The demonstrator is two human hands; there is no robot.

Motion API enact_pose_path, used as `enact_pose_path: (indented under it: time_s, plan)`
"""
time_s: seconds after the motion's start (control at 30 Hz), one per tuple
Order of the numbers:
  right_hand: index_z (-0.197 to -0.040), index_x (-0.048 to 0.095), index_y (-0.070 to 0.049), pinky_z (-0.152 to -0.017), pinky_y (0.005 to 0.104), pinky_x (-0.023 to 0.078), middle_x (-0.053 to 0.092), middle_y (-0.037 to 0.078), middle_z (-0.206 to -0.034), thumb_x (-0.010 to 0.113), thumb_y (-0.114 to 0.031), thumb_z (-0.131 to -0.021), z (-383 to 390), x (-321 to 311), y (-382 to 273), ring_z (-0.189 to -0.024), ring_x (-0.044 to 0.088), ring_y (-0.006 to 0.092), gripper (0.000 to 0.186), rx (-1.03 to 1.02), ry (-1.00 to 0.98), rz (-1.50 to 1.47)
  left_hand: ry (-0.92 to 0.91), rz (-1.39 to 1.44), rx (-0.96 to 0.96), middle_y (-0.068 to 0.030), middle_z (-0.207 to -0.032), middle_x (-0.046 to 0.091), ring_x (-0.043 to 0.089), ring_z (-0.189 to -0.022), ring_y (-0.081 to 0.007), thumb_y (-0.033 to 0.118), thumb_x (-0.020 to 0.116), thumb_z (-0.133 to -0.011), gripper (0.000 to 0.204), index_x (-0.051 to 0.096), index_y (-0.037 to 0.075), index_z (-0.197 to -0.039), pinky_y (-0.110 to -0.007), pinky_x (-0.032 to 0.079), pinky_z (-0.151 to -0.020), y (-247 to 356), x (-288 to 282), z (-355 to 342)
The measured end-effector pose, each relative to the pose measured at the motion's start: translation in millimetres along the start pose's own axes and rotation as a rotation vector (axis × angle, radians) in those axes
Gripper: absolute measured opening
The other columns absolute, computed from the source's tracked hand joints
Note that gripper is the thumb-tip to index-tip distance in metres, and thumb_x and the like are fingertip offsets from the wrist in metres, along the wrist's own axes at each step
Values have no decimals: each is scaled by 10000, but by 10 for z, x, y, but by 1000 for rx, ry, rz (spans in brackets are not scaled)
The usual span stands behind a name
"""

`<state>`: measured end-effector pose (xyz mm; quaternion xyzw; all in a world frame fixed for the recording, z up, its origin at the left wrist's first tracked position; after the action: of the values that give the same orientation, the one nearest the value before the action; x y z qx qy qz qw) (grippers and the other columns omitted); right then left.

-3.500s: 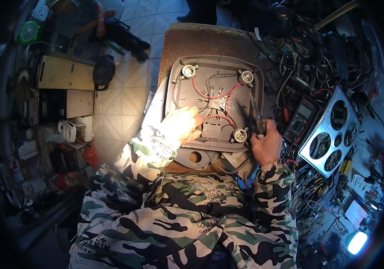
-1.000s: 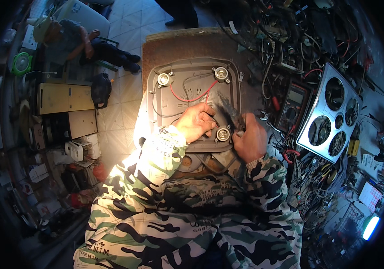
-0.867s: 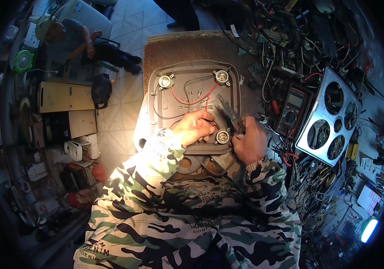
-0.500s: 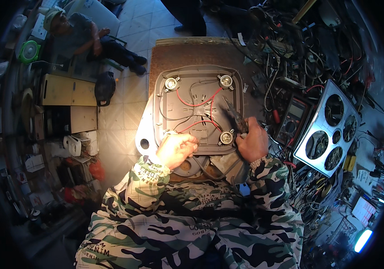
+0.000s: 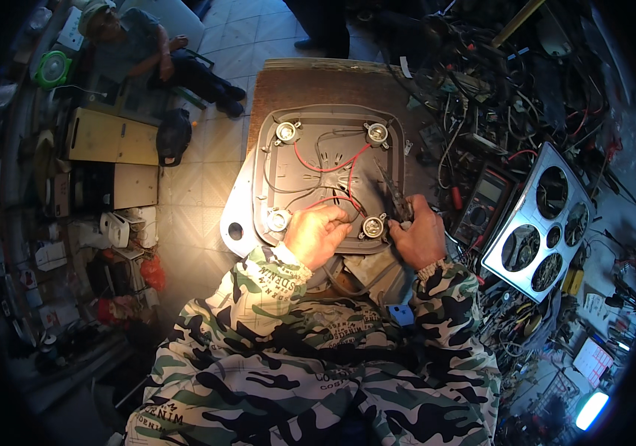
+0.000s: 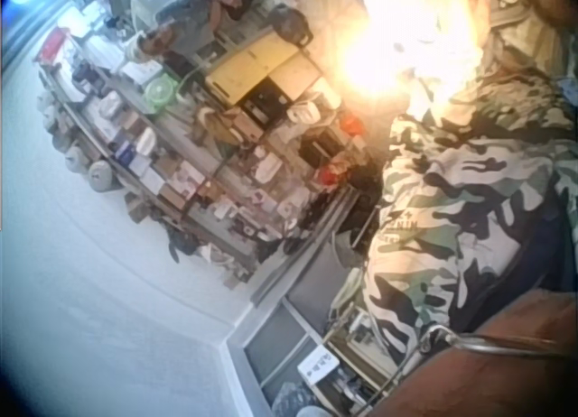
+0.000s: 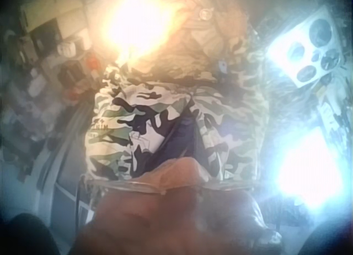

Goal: The person works on the underside of a disassembled appliance, using pliers to cut and manipulate red wires connected to heating elements. They then reach into a storage area to retrieve a small plastic bag containing a new component.

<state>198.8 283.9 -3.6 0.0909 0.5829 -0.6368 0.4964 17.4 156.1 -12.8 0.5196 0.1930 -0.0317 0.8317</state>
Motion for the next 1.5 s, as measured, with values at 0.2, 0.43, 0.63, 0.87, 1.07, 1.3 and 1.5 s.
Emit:
enact_pose_path:
  time_s: [0.2,0.43,0.63,0.87,1.07,1.3,1.5]
  plan:
    - [-1158,611,12,-847,507,555,727,282,-1004,806,-163,-833,12,-3,-26,-973,708,479,417,-13,-19,-28,-63,469,-49,-35,-933,737,664,-842,-52,-30,724,-962,193,697,-73,-1148,-206,549,-777,-3,106,-156]
    - [-1150,609,7,-842,527,545,718,297,-1003,815,-176,-832,34,18,-90,-968,698,494,420,-60,-31,-53,-38,713,-29,-82,-995,752,698,-870,-101,15,723,-987,223,700,-79,-1188,-245,585,-806,-155,316,-325]
    - [-1167,623,26,-859,447,570,738,266,-1006,811,-148,-821,32,18,-64,-992,734,429,431,-20,-52,-29,-11,590,-50,-88,-1029,760,701,-866,-103,29,697,-1004,225,722,-57,-1210,-241,571,-801,-168,371,-380]
    - [-1158,615,9,-850,525,548,716,309,-998,800,-183,-839,34,22,-80,-977,695,505,415,-36,-63,-51,41,325,270,-134,-1209,723,676,-1144,-209,18,699,-968,219,724,-40,-1178,-326,527,-1005,-39,355,-385]
    - [-1168,611,8,-860,521,551,721,302,-1012,797,-184,-839,48,36,-99,-982,698,500,424,-60,-48,-47,33,312,315,-104,-1065,744,682,-1003,-185,69,669,-1002,202,730,-17,-1175,-324,534,-930,63,353,-349]
    - [-1172,608,16,-850,523,554,724,304,-1001,810,-205,-831,57,33,-84,-969,701,497,454,-53,-95,7,14,560,137,-41,-976,746,640,-915,-87,127,589,-1081,233,718,-30,-1196,-262,531,-835,-80,374,-366]
    - [-1233,603,48,-911,498,532,695,284,-1078,811,-173,-769,167,-213,-281,-1040,674,466,554,-174,-44,238,43,379,200,-47,-919,716,624,-824,-100,113,618,-1067,193,715,-39,-1135,-274,512,-748,-63,310,-369]
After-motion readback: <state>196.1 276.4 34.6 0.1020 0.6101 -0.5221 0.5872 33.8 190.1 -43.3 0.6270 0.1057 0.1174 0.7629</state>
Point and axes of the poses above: each hand's wrist, its own z-axis away from the middle knuckle, its own x-axis out of the palm, y = z × x, the point moved 8 cm from there along -z, towards the middle knuckle
